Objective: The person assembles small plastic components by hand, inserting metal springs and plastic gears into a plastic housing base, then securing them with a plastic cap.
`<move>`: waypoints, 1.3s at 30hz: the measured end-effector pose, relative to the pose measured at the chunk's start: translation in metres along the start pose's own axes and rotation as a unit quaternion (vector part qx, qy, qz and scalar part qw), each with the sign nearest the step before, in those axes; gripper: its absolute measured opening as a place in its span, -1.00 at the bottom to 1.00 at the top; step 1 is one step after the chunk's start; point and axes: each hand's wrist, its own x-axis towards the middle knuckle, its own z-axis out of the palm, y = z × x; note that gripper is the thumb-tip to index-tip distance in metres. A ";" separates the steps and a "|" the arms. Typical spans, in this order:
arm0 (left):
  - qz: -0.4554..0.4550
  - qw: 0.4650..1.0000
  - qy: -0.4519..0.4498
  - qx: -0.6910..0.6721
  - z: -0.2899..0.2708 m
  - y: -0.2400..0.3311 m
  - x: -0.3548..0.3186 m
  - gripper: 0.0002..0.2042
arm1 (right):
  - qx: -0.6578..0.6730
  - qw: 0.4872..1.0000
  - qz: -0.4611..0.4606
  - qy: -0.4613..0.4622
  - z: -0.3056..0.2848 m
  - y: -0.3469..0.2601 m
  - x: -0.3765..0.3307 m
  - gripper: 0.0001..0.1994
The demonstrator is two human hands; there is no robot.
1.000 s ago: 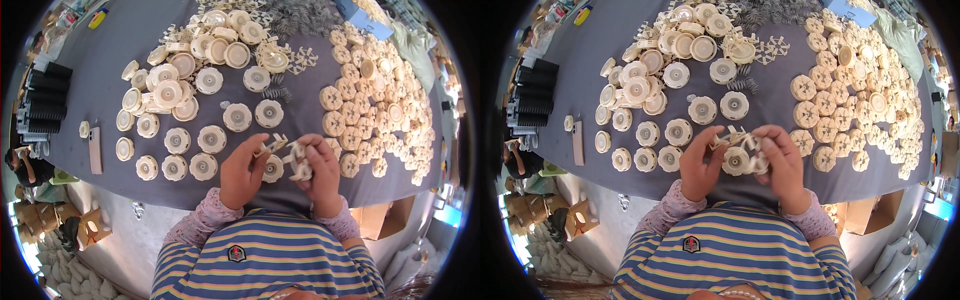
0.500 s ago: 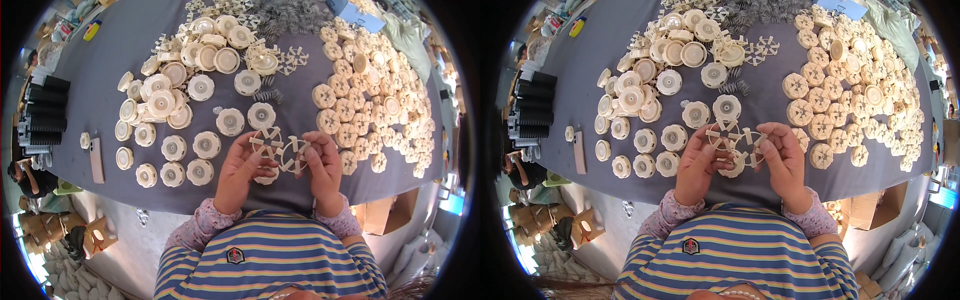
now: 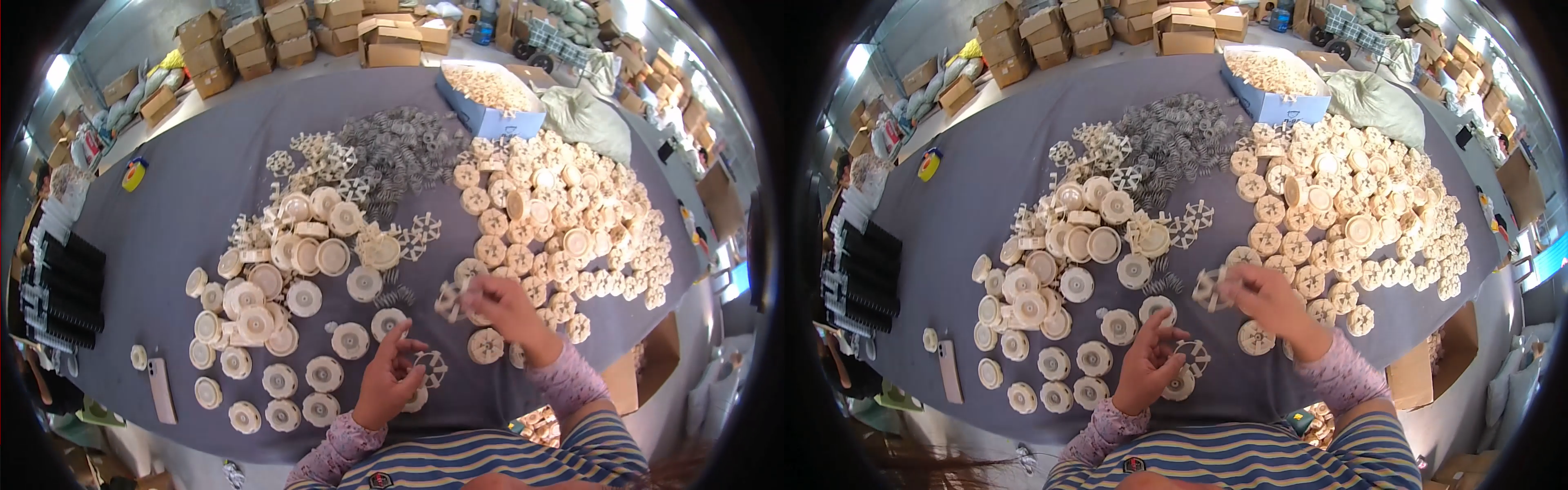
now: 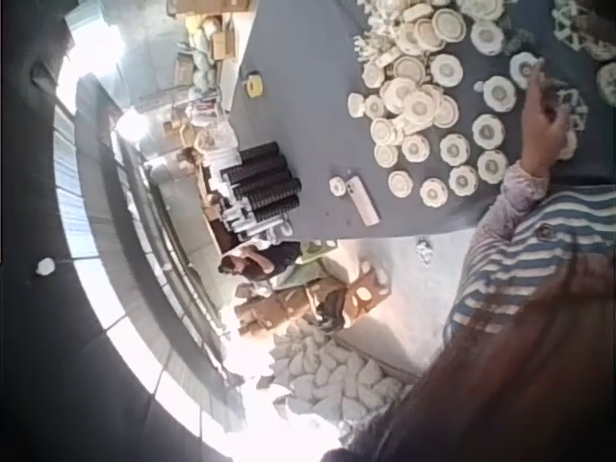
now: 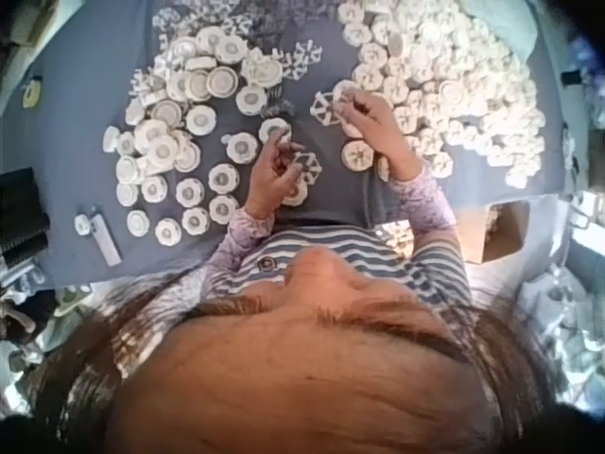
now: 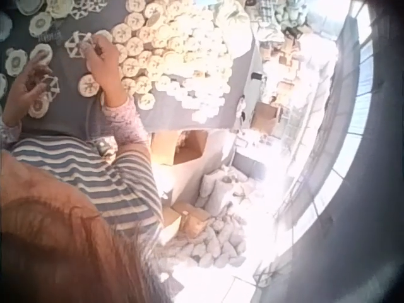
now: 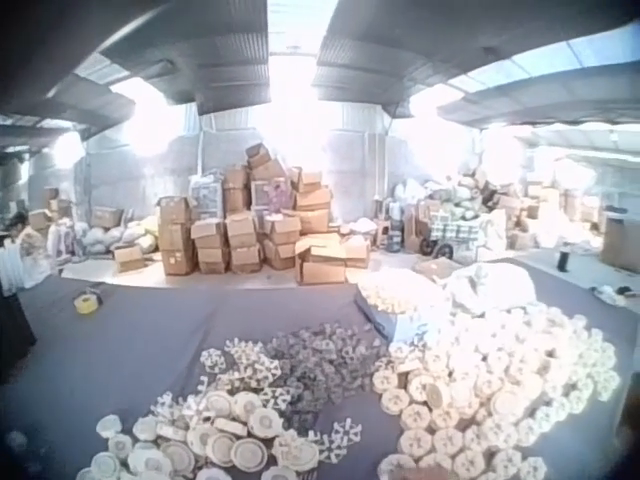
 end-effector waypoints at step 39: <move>-0.111 0.971 0.051 0.208 -0.019 -0.018 -0.063 -0.31 | -0.174 0.967 -0.112 -0.147 0.086 0.017 -0.065 -0.35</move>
